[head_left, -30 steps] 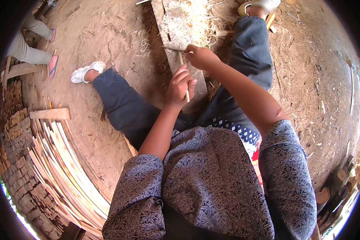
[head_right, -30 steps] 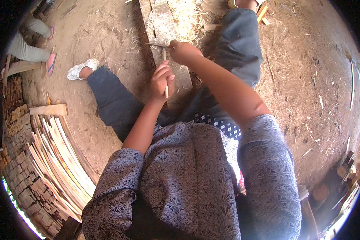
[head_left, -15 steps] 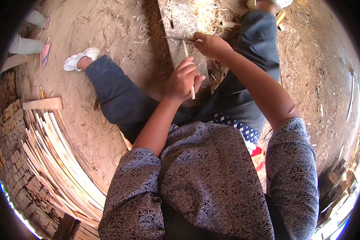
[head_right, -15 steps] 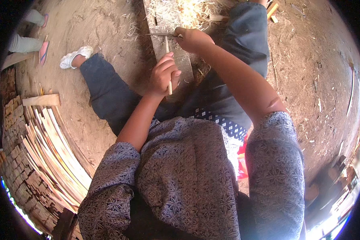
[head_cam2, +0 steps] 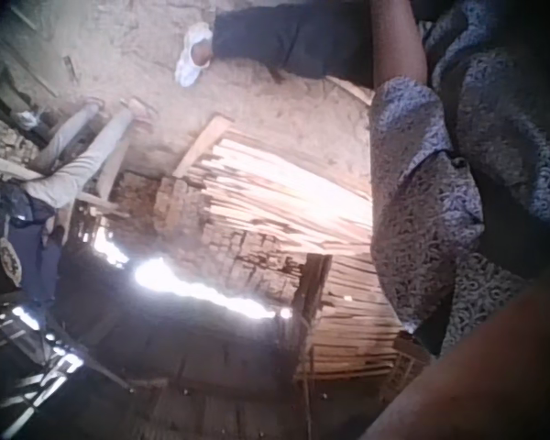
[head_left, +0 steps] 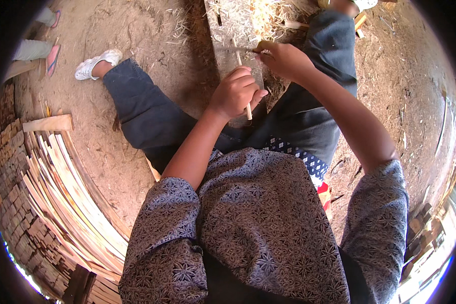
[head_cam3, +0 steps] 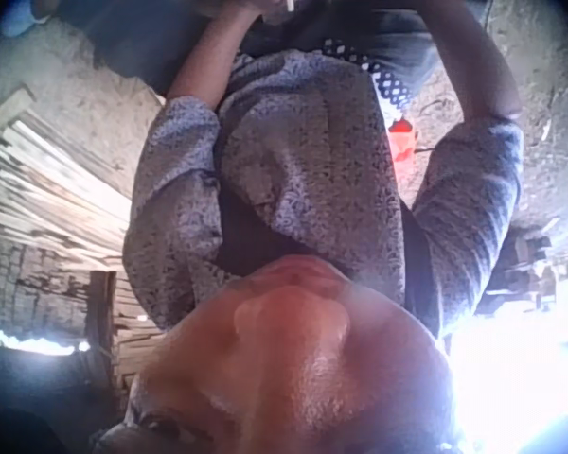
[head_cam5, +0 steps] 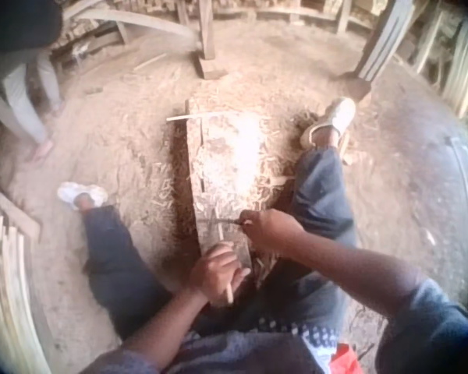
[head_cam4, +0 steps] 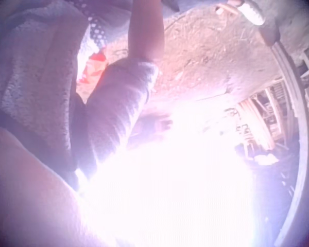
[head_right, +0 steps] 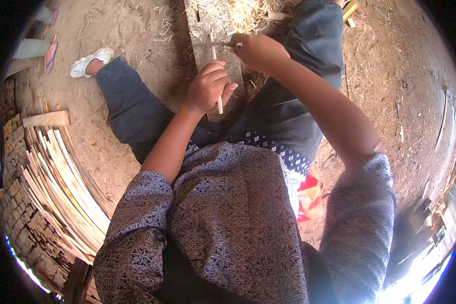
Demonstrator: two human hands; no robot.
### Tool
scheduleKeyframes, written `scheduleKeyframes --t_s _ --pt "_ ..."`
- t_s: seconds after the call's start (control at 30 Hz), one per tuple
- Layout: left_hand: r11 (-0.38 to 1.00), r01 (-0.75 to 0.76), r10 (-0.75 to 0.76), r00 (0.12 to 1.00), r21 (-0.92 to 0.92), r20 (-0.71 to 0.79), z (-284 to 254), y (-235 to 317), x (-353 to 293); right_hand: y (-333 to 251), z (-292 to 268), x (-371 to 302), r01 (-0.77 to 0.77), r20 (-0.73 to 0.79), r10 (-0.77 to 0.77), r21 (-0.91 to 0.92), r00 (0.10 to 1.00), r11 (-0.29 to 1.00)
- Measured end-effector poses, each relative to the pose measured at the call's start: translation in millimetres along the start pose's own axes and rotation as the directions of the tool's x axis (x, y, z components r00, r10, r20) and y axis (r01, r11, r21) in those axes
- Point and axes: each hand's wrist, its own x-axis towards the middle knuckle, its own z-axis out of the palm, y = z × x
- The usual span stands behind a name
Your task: The person sits on the ground and uses a knife to shave and shape a thin wooden stick. They repeatedly scrape the surface of the stick, rotating it to work on different sides, and occasionally inspect the progress.
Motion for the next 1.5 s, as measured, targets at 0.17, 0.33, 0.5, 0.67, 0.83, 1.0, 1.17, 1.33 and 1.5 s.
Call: scheduleKeyframes --t_s 0.17,0.33,0.5,0.67,0.83,1.0,1.17,1.33,1.5 --pt "1.0 0.018 -0.019 0.999 -0.01 -0.034 5 3 5 9 17 37 -0.043 -0.035 0.042 -0.013 0.998 0.999" --pt "1.0 0.014 -0.014 1.0 0.026 -0.016 6 1 -2 -13 16 32 -0.106 -0.042 0.103 -0.077 0.994 0.991" --pt "0.999 0.03 -0.032 0.999 0.042 0.038 4 3 4 -15 34 44 -0.223 -0.075 0.219 -0.045 0.973 0.974" --pt "0.998 -0.025 0.024 1.0 0.057 0.008 5 -2 4 -5 33 42 -0.235 -0.064 0.24 0.07 0.969 0.969" --pt "0.993 -0.032 0.033 0.999 0.11 -0.001 10 -3 -3 12 26 5 -0.113 -0.087 0.122 0.1 0.989 0.988" --pt "0.998 -0.004 0.002 0.999 0.063 0.035 7 1 0 14 26 9 -0.194 -0.103 0.199 0.059 0.975 0.979" --pt "1.0 -0.002 0.002 1.0 0.0 -0.022 6 0 2 -4 20 34 -0.237 -0.081 0.237 0.006 0.968 0.971" --pt "0.997 0.06 -0.064 0.992 -0.045 -0.108 6 -3 -7 0 30 42 -0.138 -0.092 0.148 0.1 0.985 0.985" --pt "0.896 0.172 -0.358 0.827 -0.41 -0.434 4 -12 -15 6 30 22 -0.021 -0.105 0.035 0.125 0.994 0.992"
